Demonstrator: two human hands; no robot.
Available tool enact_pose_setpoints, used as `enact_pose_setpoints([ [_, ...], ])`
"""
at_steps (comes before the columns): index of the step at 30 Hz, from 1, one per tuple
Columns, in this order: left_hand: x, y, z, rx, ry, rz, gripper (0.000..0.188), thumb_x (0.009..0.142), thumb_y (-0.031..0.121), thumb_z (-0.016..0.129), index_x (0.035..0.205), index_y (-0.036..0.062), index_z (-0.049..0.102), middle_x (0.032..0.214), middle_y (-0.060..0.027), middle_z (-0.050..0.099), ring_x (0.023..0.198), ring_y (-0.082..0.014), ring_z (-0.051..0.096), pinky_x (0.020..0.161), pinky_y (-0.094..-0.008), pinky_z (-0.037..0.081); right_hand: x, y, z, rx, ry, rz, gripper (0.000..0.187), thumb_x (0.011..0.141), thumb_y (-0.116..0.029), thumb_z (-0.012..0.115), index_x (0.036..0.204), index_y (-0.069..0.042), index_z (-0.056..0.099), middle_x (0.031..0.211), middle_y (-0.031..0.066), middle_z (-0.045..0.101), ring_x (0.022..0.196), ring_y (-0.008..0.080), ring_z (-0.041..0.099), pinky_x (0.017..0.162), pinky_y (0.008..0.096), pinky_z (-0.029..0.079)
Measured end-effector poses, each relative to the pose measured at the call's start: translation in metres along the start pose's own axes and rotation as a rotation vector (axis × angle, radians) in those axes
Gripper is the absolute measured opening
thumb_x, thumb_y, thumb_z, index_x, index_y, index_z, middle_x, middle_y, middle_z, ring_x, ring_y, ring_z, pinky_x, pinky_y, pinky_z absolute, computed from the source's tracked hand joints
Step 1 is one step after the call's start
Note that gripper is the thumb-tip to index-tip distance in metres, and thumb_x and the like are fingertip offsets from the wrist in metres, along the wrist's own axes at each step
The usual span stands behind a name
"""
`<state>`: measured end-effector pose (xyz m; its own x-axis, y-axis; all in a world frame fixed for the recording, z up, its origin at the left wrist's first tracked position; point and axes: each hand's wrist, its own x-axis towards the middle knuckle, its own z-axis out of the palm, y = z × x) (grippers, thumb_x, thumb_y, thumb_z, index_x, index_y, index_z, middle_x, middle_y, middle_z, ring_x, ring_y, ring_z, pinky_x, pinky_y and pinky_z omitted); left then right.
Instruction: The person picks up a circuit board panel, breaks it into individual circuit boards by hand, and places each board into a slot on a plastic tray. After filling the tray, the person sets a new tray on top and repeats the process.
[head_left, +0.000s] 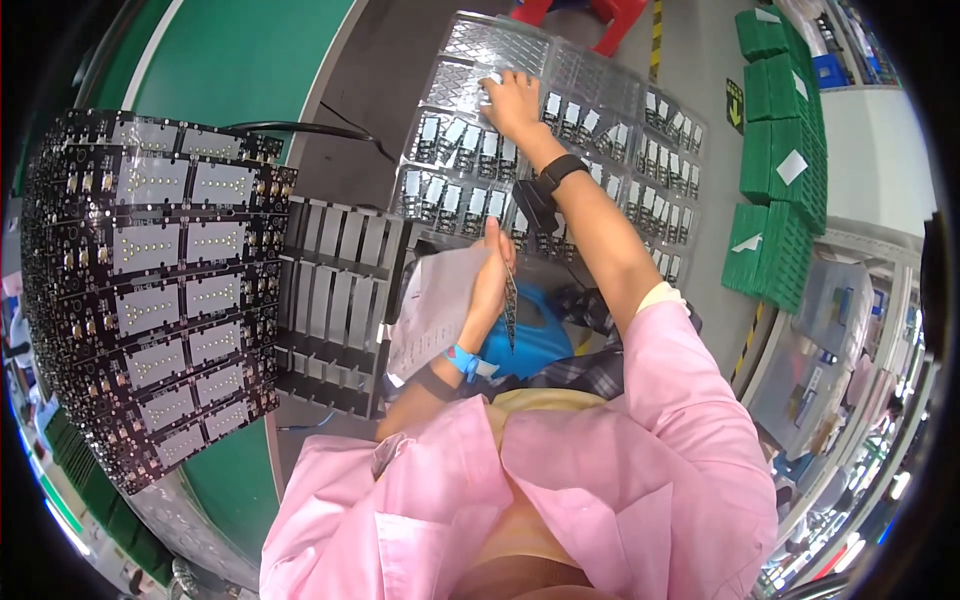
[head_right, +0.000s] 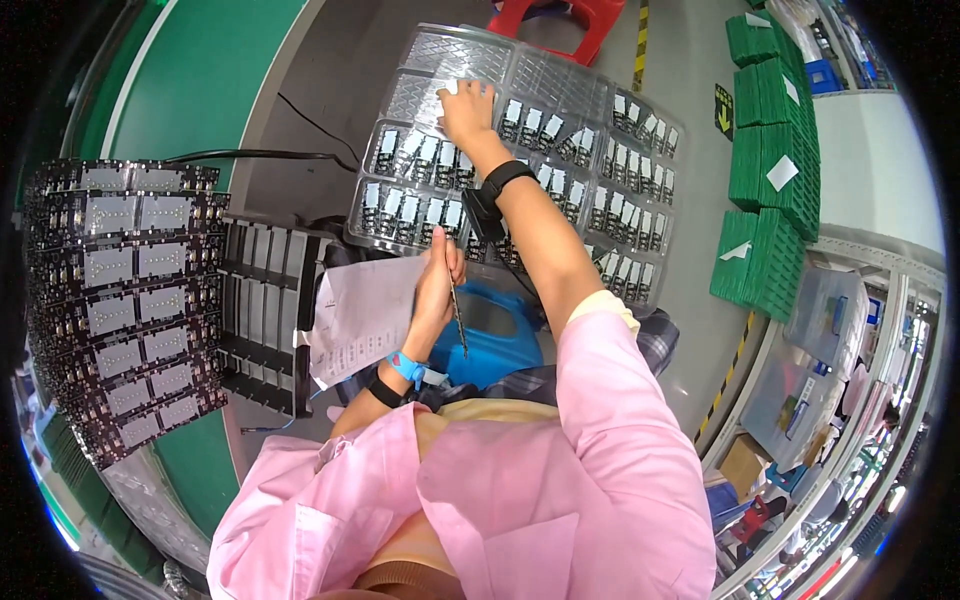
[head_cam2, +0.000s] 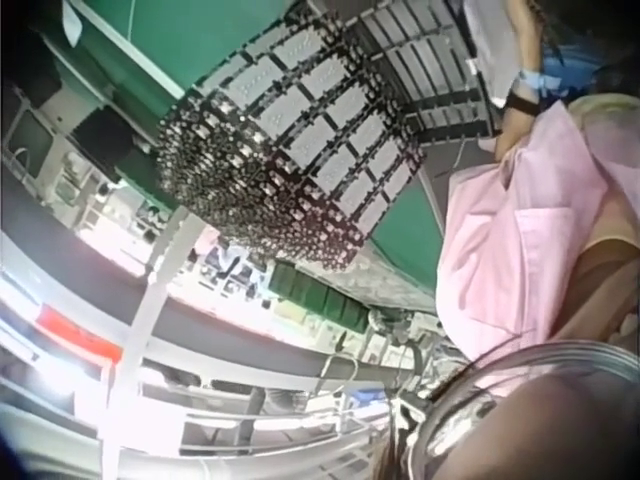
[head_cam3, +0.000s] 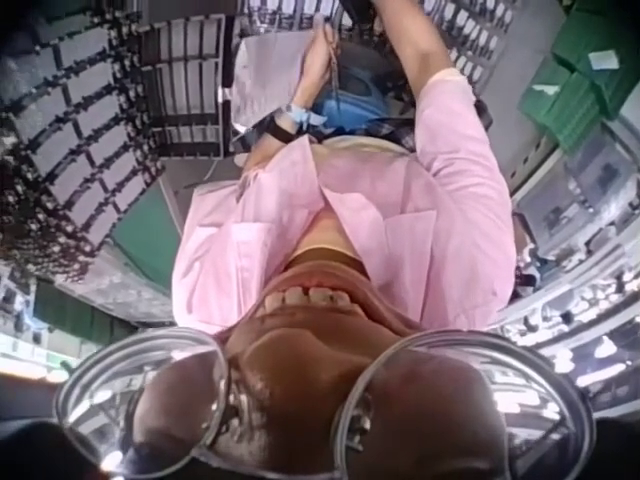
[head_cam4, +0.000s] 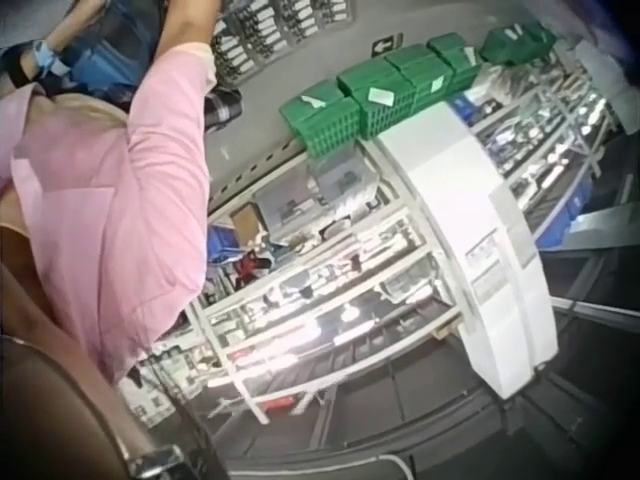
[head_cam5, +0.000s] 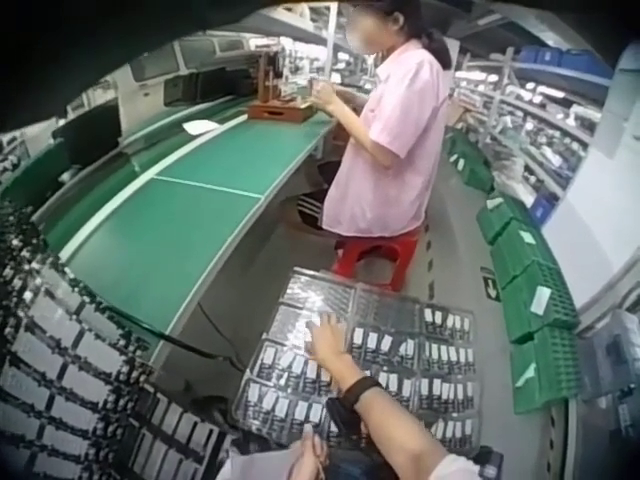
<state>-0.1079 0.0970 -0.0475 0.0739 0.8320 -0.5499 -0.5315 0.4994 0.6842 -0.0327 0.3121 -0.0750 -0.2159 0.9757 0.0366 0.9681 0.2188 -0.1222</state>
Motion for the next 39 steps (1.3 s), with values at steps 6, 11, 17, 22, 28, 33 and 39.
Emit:
enact_pose_setpoints([
  [6, 0.028, -0.016, -0.027, -0.143, -0.277, 0.074, 0.040, 0.087, 0.033, 0.033, 0.057, 0.0071, 0.040, 0.046, -0.0034, 0.037, 0.040, -0.0140, 0.038, 0.038, -0.0237, 0.033, 0.001, 0.012, -0.003, -0.202, 0.067, -0.101, 0.034, 0.063, -0.027, 0.061, 0.095, -0.014, 0.058, 0.102, 0.0118, 0.049, 0.101, 0.0270, 0.040, 0.087, 0.0426, 0.026],
  [11, 0.016, -0.005, -0.018, 0.109, -0.192, 0.103, 0.038, 0.088, 0.030, 0.033, 0.059, 0.0060, 0.042, 0.049, -0.0039, 0.040, 0.040, -0.0149, 0.038, 0.038, -0.0250, 0.033, -0.026, 0.010, -0.021, -0.048, 0.187, -0.061, 0.030, 0.064, -0.021, 0.061, 0.093, -0.013, 0.058, 0.099, 0.0114, 0.049, 0.099, 0.0271, 0.040, 0.087, 0.0405, 0.027],
  [17, -0.034, 0.024, 0.024, 0.823, 0.094, 0.657, 0.033, 0.088, 0.025, 0.032, 0.068, 0.0029, 0.043, 0.052, -0.0102, 0.042, 0.043, -0.0210, 0.041, 0.042, -0.0314, 0.032, -0.162, -0.005, -0.077, 1.107, -0.053, 0.284, 0.033, 0.078, -0.026, 0.053, 0.100, -0.001, 0.052, 0.095, 0.0139, 0.056, 0.090, 0.0251, 0.051, 0.079, 0.0319, 0.038],
  [22, -0.052, -0.013, 0.069, 0.931, -0.083, 0.646, 0.016, 0.084, 0.020, 0.038, 0.086, 0.0042, 0.040, 0.063, -0.0182, 0.049, 0.055, -0.0329, 0.050, 0.047, -0.0384, 0.037, -0.299, -0.029, -0.094, 1.373, 0.231, 0.548, 0.040, 0.086, -0.031, 0.038, 0.110, 0.001, 0.045, 0.111, 0.0122, 0.047, 0.099, 0.0170, 0.045, 0.085, 0.0278, 0.034],
  [28, -0.081, -0.080, 0.088, 1.098, -0.343, 0.892, 0.024, 0.083, 0.026, 0.038, 0.091, 0.0030, 0.042, 0.064, -0.0166, 0.055, 0.061, -0.0339, 0.055, 0.051, -0.0386, 0.043, -0.375, 0.017, -0.060, 1.175, 0.321, 0.799, 0.037, 0.087, -0.029, 0.036, 0.093, 0.003, 0.053, 0.084, 0.0116, 0.057, 0.083, 0.0210, 0.053, 0.069, 0.0333, 0.040],
  [33, -0.090, -0.080, 0.083, 1.576, -0.379, 0.943, 0.031, 0.082, 0.029, 0.039, 0.079, 0.0021, 0.053, 0.057, -0.0146, 0.055, 0.054, -0.0308, 0.056, 0.049, -0.0391, 0.043, -0.397, 0.017, -0.036, 1.344, 0.512, 1.002, 0.036, 0.087, -0.029, 0.034, 0.078, 0.002, 0.050, 0.071, 0.0064, 0.053, 0.064, 0.0180, 0.048, 0.058, 0.0331, 0.038],
  [39, -0.100, -0.069, 0.072, 1.768, -0.449, 0.885, 0.049, 0.082, 0.038, 0.038, 0.051, 0.0055, 0.058, 0.049, -0.0137, 0.054, 0.045, -0.0277, 0.055, 0.043, -0.0373, 0.043, -0.390, 0.016, -0.043, 0.572, 0.249, 0.768, 0.038, 0.087, -0.029, 0.029, 0.079, 0.001, 0.050, 0.069, 0.0162, 0.053, 0.062, 0.0335, 0.051, 0.058, 0.0391, 0.037],
])
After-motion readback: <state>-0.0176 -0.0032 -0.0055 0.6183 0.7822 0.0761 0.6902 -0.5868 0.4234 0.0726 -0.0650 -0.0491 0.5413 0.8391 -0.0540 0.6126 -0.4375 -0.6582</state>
